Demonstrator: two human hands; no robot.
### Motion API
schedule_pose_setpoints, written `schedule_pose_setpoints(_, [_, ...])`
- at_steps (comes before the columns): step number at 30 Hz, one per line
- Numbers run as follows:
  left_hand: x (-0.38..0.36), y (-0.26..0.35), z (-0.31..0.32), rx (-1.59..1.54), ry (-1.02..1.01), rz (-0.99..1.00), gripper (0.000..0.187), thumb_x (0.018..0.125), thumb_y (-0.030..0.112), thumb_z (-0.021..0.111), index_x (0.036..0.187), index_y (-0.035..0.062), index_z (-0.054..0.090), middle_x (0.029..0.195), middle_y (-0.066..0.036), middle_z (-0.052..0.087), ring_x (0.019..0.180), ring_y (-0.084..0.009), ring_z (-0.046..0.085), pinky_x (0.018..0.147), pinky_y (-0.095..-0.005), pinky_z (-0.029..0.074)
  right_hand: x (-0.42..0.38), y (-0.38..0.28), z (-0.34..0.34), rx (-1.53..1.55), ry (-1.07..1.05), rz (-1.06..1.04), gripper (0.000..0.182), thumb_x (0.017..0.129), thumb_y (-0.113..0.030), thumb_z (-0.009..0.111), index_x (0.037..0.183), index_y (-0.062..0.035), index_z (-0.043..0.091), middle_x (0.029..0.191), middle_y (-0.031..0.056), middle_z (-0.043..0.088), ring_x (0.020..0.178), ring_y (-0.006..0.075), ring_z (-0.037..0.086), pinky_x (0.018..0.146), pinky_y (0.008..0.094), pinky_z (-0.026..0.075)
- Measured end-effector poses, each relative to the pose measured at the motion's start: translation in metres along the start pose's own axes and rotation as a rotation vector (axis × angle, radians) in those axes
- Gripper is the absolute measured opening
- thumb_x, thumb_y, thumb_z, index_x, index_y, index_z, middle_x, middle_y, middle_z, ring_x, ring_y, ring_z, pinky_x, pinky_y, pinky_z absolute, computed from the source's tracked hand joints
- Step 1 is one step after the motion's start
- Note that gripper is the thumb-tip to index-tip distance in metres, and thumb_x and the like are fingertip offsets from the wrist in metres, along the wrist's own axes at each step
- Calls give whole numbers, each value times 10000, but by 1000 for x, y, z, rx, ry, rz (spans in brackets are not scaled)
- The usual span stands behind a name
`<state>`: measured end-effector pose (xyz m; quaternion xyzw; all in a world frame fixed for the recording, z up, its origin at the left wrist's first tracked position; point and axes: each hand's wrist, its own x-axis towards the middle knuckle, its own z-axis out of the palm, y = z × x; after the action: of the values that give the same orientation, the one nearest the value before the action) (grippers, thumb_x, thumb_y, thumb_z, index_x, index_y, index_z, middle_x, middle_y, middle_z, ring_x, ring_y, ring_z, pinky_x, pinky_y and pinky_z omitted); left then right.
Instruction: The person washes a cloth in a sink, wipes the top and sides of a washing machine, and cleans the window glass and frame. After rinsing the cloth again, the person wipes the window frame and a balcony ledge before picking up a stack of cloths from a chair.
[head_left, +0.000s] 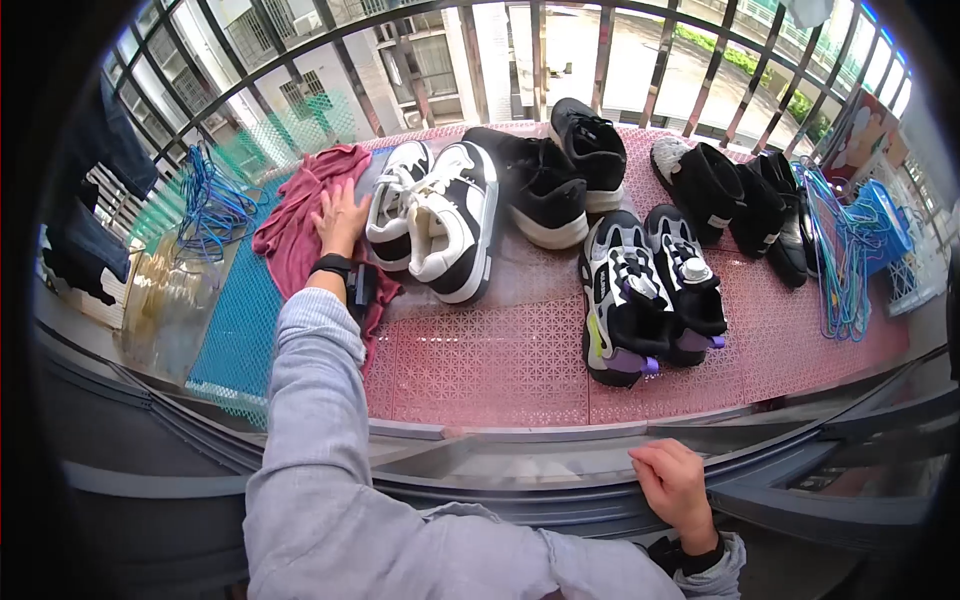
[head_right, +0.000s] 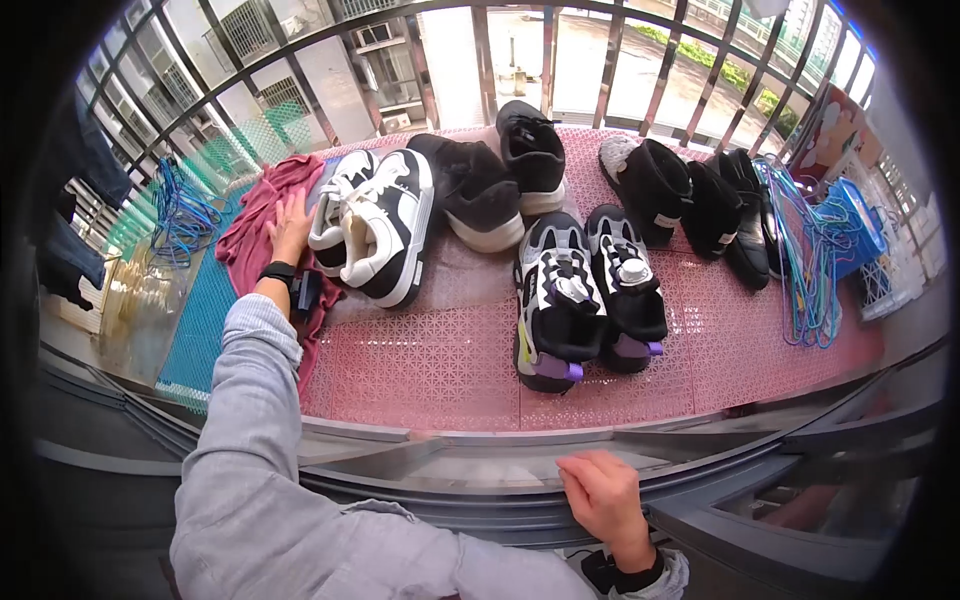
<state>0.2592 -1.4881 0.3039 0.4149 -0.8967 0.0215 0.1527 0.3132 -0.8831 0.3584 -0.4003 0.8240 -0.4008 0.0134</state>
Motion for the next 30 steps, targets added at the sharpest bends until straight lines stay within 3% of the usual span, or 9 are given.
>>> schedule_pose_setpoints(3, [-46, -1, 10, 136, 204, 160, 497, 902, 306, 450, 1373, 169, 372, 1426, -133, 368, 1355, -379, 248, 1023, -636, 218, 0, 0, 4, 0, -21, -54, 137, 728, 20, 642, 859, -16, 631, 798, 118, 633, 717, 288, 611, 638, 354, 483])
schedule_pose_setpoints(6, [-78, 11, -5, -15, 163, 22, 558, 905, 392, 415, 1396, 141, 330, 1470, -136, 294, 1381, -362, 194, 1059, -617, 159, -2, -1, 5, -24, -7, -120, 138, 730, 27, 641, 863, -10, 627, 798, 121, 630, 718, 291, 609, 647, 354, 479])
schedule_pose_setpoints(11, [-136, 26, -54, -50, -269, -215, 641, 894, 526, 364, 1426, 172, 303, 1506, -57, 243, 1394, -368, 141, 1061, -655, 70, -6, -1, 6, -75, 28, -265, 160, 729, 18, 643, 883, -22, 625, 825, 107, 624, 716, 277, 590, 642, 358, 450])
schedule_pose_setpoints(15, [-179, 45, -78, -188, -351, -211, 557, 874, 506, 395, 1372, 258, 391, 1510, 18, 234, 1388, -401, 128, 1009, -731, 40, -9, -3, 5, -114, 23, -372, 179, 717, -4, 652, 891, -33, 624, 832, 89, 619, 715, 258, 582, 631, 353, 414])
schedule_pose_setpoints(18, [-205, 55, -82, -235, -228, -142, 467, 847, 398, 498, 1274, 209, 503, 1433, -19, 381, 1335, -337, 299, 1019, -656, 215, -12, -2, 5, -126, 25, -416, 174, 720, -16, 652, 890, -37, 622, 826, 79, 619, 709, 244, 579, 621, 346, 400])
schedule_pose_setpoints(22, [-210, 43, -79, -320, 375, -488, 275, 821, 240, 555, 1066, 120, 584, 1204, -43, 565, 1109, -278, 501, 866, -498, 401, -14, 0, 3, -118, 16, -437, 165, 725, -24, 650, 886, -39, 619, 823, 72, 621, 705, 233, 576, 614, 344, 392])
schedule_pose_setpoints(23, [-212, 34, -77, -174, 308, -568, 296, 835, 234, 520, 1103, 125, 584, 1215, -50, 563, 1140, -279, 492, 902, -497, 384, -14, 1, 2, -116, 13, -442, 162, 727, -25, 649, 886, -40, 618, 822, 71, 621, 705, 231, 576, 612, 344, 391])
schedule_pose_setpoints(24, [-214, 24, -85, -192, 2, -669, 350, 842, 229, 487, 1169, 125, 557, 1268, -42, 523, 1206, -288, 446, 957, -504, 345, -14, 0, 1, -112, 10, -448, 159, 730, -27, 647, 885, -40, 617, 822, 70, 621, 705, 229, 576, 611, 344, 390])
schedule_pose_setpoints(30, [-214, -16, -79, -159, -15, -880, 605, 837, 475, 454, 1328, 124, 426, 1434, -74, 355, 1359, -302, 249, 1075, -569, 161, -16, 1, -1, -107, 25, -415, 132, 747, -17, 643, 876, -33, 625, 810, 83, 619, 714, 245, 582, 635, 344, 404])
